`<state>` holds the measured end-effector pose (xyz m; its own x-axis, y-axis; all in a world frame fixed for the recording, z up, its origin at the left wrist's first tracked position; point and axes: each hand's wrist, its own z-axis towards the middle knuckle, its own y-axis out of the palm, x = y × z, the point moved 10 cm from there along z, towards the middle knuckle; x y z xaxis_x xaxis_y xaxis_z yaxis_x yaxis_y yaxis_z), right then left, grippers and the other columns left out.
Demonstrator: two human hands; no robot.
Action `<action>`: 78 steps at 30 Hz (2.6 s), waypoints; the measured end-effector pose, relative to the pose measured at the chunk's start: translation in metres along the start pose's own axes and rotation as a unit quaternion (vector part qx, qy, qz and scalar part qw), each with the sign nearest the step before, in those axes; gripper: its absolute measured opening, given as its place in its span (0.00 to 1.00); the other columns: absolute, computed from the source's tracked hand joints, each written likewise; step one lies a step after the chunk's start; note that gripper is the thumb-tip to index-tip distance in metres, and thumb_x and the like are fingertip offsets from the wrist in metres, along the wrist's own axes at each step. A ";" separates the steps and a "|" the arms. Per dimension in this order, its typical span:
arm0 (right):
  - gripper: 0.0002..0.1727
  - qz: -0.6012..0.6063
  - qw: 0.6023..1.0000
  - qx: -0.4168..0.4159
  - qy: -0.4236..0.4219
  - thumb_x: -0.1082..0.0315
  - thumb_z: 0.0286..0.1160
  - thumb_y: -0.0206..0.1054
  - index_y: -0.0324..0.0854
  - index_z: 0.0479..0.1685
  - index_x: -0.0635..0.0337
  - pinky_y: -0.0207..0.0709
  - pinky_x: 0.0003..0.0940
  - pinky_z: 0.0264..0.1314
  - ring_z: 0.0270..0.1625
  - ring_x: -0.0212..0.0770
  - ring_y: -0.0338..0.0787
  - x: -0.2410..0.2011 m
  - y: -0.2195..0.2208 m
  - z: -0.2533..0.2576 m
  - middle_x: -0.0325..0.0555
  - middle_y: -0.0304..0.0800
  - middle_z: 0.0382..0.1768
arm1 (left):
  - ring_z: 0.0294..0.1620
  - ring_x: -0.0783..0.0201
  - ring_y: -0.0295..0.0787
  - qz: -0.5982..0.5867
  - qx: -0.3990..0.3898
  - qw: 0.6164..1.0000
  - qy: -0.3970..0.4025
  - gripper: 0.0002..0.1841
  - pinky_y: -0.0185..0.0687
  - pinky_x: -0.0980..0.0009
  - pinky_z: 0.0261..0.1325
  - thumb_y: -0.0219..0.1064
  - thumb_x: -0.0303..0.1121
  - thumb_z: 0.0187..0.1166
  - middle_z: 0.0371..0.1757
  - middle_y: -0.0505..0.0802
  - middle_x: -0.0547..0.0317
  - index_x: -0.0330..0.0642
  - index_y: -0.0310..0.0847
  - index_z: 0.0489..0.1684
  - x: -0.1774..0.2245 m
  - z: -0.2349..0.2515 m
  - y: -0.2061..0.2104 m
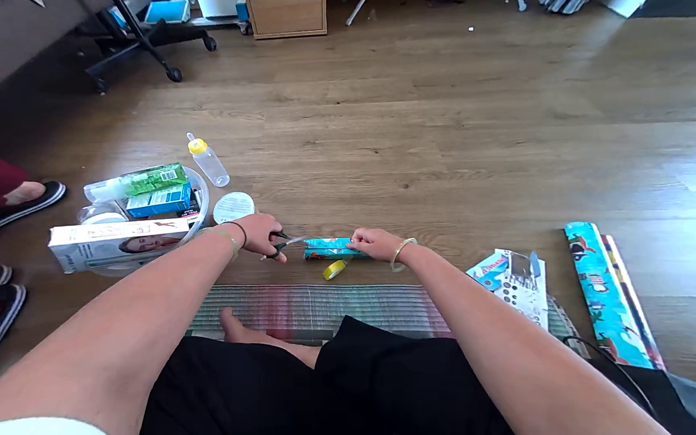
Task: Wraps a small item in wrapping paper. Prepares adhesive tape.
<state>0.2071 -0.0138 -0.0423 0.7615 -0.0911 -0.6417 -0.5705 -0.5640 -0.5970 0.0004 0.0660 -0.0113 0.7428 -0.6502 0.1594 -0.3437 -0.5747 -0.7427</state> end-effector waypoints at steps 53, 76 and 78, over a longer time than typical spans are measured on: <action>0.18 -0.009 1.000 -0.016 0.007 0.61 0.95 0.52 0.79 0.56 0.68 0.77 0.52 0.56 0.46 0.52 0.85 -0.002 0.000 0.000 0.58 0.84 0.42 | 0.66 0.43 0.84 0.108 -0.003 0.993 -0.048 0.36 0.78 0.42 0.70 0.78 0.63 0.67 0.64 0.87 0.42 0.36 0.87 0.57 -0.054 0.006 0.010; 0.18 0.020 1.000 -0.013 0.012 0.60 0.94 0.53 0.79 0.51 0.68 0.76 0.49 0.55 0.47 0.49 0.84 -0.001 -0.003 0.001 0.58 0.84 0.42 | 0.71 0.48 0.85 -0.186 0.135 0.971 -0.067 0.41 0.80 0.44 0.72 0.76 0.66 0.67 0.70 0.87 0.47 0.46 0.81 0.75 0.109 0.014 0.032; 0.18 0.020 1.000 -0.012 0.016 0.60 0.94 0.53 0.79 0.52 0.68 0.75 0.50 0.55 0.47 0.49 0.84 -0.001 -0.002 0.000 0.58 0.84 0.42 | 0.68 0.47 0.87 -0.224 0.126 0.964 -0.070 0.37 0.82 0.43 0.70 0.77 0.61 0.69 0.66 0.89 0.46 0.44 0.83 0.72 0.127 0.029 0.045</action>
<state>0.2076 -0.0123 -0.0403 0.7479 -0.1390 -0.6491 -0.5933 -0.5785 -0.5597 0.0958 -0.0279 -0.0440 0.8608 -0.2816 0.4238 0.1659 -0.6321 -0.7569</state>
